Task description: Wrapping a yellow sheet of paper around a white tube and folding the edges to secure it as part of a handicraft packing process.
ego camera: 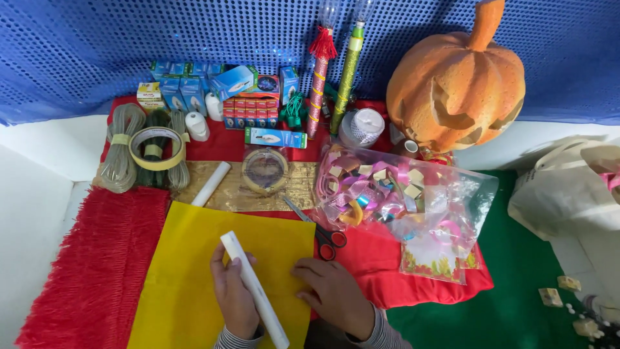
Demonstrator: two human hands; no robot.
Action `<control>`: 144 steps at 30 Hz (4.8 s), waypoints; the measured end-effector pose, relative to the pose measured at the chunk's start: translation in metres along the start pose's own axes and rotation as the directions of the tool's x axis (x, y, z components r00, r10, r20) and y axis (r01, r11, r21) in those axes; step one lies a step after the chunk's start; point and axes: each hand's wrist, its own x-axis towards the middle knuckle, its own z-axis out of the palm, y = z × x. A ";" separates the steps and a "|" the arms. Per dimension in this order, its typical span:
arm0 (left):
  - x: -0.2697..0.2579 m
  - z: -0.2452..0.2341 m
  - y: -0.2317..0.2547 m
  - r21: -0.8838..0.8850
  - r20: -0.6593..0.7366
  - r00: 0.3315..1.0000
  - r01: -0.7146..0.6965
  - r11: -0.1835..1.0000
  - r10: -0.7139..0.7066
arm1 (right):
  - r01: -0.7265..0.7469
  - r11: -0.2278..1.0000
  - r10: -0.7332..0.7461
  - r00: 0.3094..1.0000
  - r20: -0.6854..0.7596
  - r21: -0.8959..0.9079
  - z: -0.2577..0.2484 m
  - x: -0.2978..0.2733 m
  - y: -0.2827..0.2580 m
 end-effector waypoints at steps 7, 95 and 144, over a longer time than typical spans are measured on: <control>-0.010 0.004 0.008 0.247 0.247 0.968 -0.032 0.968 -0.031 | -0.075 0.997 0.072 0.993 0.094 0.028 -0.026 0.017 0.014; 0.030 0.068 0.034 0.189 0.940 0.303 -0.844 -0.503 -0.155 | -0.383 0.917 0.398 0.885 -0.240 0.110 -0.002 0.025 0.005; 0.071 0.066 0.032 0.139 0.962 0.148 -0.989 -0.053 -0.230 | -0.430 0.893 0.449 0.854 -0.262 0.129 0.010 0.018 0.000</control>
